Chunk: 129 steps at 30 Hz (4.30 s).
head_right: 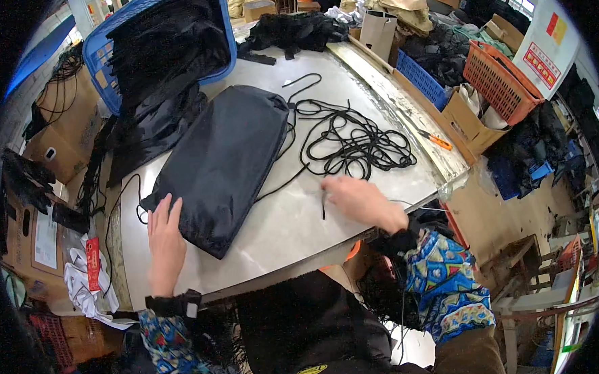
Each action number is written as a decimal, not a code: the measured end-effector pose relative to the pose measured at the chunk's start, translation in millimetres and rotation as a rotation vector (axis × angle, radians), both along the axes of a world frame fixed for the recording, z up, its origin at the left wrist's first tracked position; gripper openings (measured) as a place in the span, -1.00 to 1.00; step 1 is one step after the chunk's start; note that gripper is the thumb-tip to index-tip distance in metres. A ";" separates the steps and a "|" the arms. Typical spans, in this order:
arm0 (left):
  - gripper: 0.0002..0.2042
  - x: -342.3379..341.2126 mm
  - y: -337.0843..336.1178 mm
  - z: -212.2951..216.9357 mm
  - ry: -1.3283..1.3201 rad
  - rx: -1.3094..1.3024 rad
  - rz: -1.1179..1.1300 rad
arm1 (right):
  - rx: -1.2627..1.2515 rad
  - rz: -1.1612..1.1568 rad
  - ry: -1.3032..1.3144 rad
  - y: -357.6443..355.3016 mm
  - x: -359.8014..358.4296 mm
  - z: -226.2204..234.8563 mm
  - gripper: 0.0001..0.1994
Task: The person uses a metal tool to thread black drawstrings through the hems of black fabric bags. They pull the strings through, adjust the tension, and place the finished bags into a pile on the table. The process is repeated for multiple bags in a workshop setting.
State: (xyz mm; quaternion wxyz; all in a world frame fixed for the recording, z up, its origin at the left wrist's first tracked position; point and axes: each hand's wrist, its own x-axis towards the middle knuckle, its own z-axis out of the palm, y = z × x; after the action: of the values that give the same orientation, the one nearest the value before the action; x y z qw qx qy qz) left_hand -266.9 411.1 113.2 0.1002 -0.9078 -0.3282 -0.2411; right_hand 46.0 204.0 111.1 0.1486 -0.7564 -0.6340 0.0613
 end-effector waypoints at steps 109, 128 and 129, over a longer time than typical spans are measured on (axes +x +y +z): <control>-0.88 38.8 -183.3 -47.5 -0.828 -1.038 -0.047 | 0.490 0.334 0.961 -79.4 -143.2 66.1 -0.90; -0.91 57.6 -124.2 7.4 -1.240 -1.747 0.133 | 0.422 -0.007 0.739 11.0 -146.0 -5.3 -0.78; -0.92 56.4 -130.0 13.5 -1.200 -1.689 0.228 | 0.441 0.000 0.766 15.8 -148.1 -16.4 -0.79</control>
State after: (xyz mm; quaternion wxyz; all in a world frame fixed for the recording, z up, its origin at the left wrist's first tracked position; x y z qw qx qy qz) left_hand -210.5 281.1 126.7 -0.7251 -0.3773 -0.4697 -0.3336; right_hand -102.1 219.9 94.8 0.5308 -0.6291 -0.5312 0.2006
